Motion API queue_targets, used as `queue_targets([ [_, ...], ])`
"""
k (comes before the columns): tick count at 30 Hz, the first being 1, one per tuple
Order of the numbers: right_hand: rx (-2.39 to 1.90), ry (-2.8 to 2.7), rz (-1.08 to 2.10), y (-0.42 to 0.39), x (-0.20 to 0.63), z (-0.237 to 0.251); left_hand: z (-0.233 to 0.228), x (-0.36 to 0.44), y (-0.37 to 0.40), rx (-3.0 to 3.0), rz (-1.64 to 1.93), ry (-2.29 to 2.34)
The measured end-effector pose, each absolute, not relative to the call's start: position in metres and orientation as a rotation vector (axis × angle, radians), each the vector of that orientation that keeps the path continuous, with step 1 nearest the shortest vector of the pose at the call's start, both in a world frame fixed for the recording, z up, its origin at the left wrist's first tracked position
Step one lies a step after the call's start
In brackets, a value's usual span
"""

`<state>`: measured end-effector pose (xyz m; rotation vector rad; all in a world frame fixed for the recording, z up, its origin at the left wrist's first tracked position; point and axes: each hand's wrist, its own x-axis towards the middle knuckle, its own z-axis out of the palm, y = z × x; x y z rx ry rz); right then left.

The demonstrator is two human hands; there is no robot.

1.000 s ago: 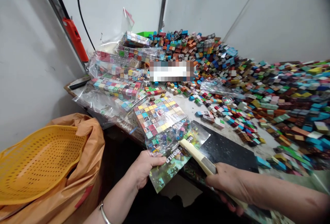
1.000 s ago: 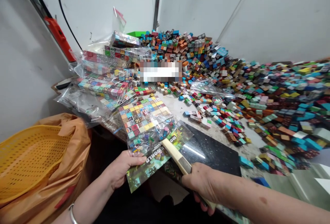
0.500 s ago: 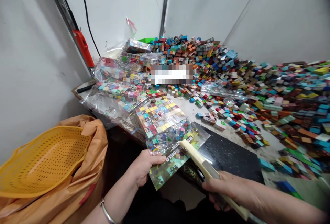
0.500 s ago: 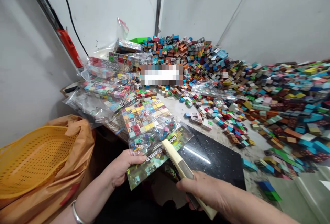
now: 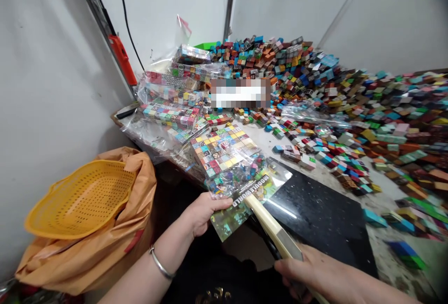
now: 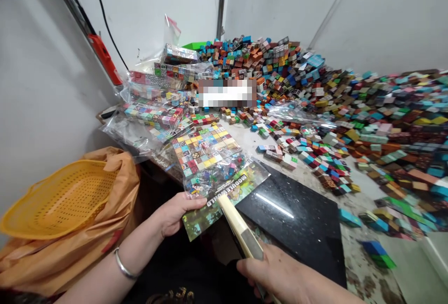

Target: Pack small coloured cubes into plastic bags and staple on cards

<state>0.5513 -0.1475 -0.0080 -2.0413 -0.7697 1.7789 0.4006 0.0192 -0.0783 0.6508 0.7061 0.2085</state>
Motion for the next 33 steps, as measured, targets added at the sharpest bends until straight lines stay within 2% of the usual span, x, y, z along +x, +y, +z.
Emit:
queue_targets([
  [9,-2.215,-0.748,1.817,-0.126,0.535,0.02,-0.067,0.367,0.023,0.734,0.098,0.808],
  [21,-2.131,-1.092,1.792,-0.122,0.516,0.002,-0.08,0.362,0.017,0.833,0.234,0.896],
  [33,-2.115,-0.919,1.88,-0.112,0.502,0.025,-0.075,0.345,0.016,0.679,0.256,0.819],
])
